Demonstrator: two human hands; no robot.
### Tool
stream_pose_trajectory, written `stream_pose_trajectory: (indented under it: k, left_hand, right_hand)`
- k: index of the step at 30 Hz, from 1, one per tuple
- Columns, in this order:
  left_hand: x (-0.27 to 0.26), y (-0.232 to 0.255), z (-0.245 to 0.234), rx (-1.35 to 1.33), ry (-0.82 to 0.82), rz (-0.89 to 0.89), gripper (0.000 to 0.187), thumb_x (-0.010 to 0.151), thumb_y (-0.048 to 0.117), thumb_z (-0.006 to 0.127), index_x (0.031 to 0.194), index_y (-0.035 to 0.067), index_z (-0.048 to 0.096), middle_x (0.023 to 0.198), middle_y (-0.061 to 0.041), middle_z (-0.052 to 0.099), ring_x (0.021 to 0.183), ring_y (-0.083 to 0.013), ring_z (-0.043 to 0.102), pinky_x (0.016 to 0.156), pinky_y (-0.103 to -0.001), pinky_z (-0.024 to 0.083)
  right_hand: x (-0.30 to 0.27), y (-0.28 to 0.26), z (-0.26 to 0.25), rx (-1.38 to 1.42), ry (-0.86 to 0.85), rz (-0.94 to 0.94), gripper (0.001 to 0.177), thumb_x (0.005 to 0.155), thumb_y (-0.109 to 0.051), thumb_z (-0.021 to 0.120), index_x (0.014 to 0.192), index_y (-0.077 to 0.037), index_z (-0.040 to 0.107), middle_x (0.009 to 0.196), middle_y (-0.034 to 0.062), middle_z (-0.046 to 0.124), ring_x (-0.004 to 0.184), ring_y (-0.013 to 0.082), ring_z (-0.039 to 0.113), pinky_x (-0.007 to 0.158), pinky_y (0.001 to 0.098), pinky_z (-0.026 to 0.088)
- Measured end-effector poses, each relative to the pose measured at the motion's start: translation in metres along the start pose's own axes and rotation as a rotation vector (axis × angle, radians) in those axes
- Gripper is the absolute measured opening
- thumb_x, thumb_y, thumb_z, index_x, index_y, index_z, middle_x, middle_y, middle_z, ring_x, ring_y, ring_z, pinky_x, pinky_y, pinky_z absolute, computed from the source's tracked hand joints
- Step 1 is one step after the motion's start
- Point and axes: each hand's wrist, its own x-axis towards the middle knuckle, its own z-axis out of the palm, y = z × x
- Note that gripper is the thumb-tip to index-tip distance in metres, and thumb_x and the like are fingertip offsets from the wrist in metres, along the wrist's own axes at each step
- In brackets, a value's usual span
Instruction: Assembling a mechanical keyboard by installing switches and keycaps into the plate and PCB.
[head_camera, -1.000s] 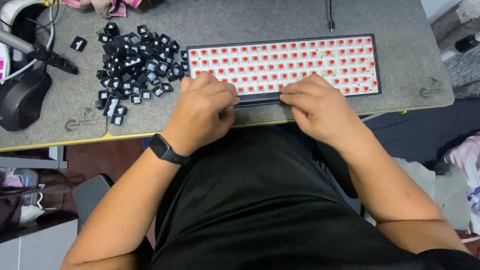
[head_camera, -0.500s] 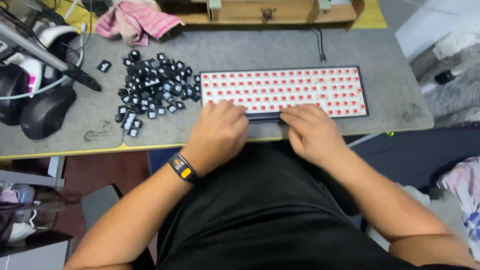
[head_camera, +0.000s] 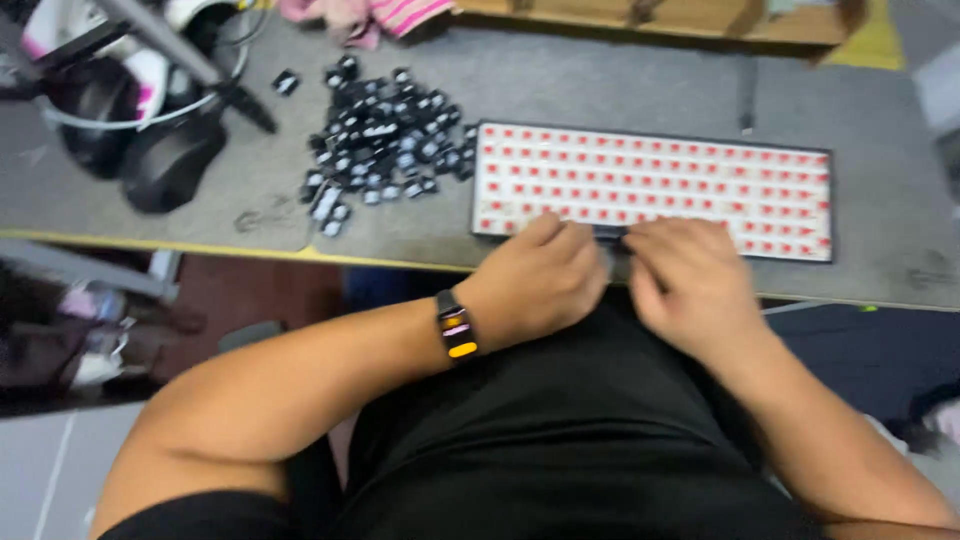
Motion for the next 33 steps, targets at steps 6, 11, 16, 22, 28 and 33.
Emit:
stream_pose_trajectory:
  k: [6, 11, 16, 22, 28, 33]
  left_hand:
    - [0.002, -0.004, -0.01, 0.008, -0.099, 0.005, 0.023, 0.097, 0.015, 0.055, 0.088, 0.001, 0.072, 0.089, -0.02, 0.067, 0.087, -0.036, 0.068, 0.081, -0.048, 0.05]
    - [-0.003, -0.002, -0.01, 0.007, -0.141, -0.029, 0.023, 0.099, 0.017, 0.056, 0.095, 0.001, 0.072, 0.101, -0.023, 0.067, 0.098, -0.0386, 0.066, 0.085, -0.051, 0.05]
    - [-0.006, -0.005, -0.021, 0.003, -0.208, -0.043, 0.023, 0.1, 0.018, 0.056, 0.099, 0.002, 0.072, 0.106, -0.022, 0.067, 0.104, -0.0378, 0.064, 0.088, -0.052, 0.049]
    - [-0.018, -0.011, -0.023, 0.029, -0.061, -0.101, 0.021, 0.099, 0.014, 0.052, 0.091, 0.004, 0.068, 0.099, -0.017, 0.061, 0.095, -0.0356, 0.062, 0.081, -0.046, 0.048]
    - [-0.015, -0.013, -0.034, -0.019, -0.028, -0.099, 0.021, 0.101, 0.012, 0.049, 0.094, 0.005, 0.068, 0.104, -0.017, 0.063, 0.105, -0.0359, 0.062, 0.09, -0.046, 0.046]
    - [-0.02, -0.009, -0.021, -0.107, -0.091, -0.085, 0.018, 0.098, 0.01, 0.056, 0.092, 0.002, 0.071, 0.097, -0.018, 0.067, 0.101, -0.037, 0.066, 0.085, -0.044, 0.048]
  right_hand:
    - [-0.007, 0.002, 0.002, -0.017, 0.032, 0.031, 0.016, 0.092, -0.012, 0.076, 0.106, -0.009, 0.08, 0.11, 0.0053, 0.078, 0.104, 0.0298, 0.072, 0.093, 0.0428, 0.054]
    - [-0.004, 0.0, 0.001, -0.014, 0.033, 0.003, 0.014, 0.092, -0.012, 0.074, 0.104, -0.007, 0.079, 0.109, 0.0068, 0.077, 0.103, 0.0302, 0.071, 0.093, 0.0432, 0.053]
    - [0.0, -0.002, 0.004, -0.032, 0.031, -0.013, 0.013, 0.091, -0.015, 0.077, 0.101, -0.007, 0.078, 0.105, 0.0077, 0.076, 0.101, 0.0307, 0.071, 0.09, 0.0434, 0.053]
    - [-0.002, 0.002, 0.007, -0.013, 0.034, 0.022, 0.019, 0.088, -0.018, 0.074, 0.106, -0.012, 0.078, 0.109, 0.003, 0.076, 0.104, 0.0267, 0.07, 0.093, 0.0419, 0.05]
    - [0.006, -0.007, -0.002, -0.036, 0.006, 0.06, 0.019, 0.09, -0.018, 0.072, 0.107, -0.013, 0.078, 0.111, 0.0021, 0.076, 0.106, 0.0254, 0.069, 0.096, 0.0413, 0.049]
    - [0.007, -0.015, 0.001, -0.11, -0.141, 0.032, 0.026, 0.088, -0.027, 0.073, 0.106, -0.009, 0.077, 0.11, 0.0066, 0.076, 0.108, 0.027, 0.07, 0.095, 0.0431, 0.052]
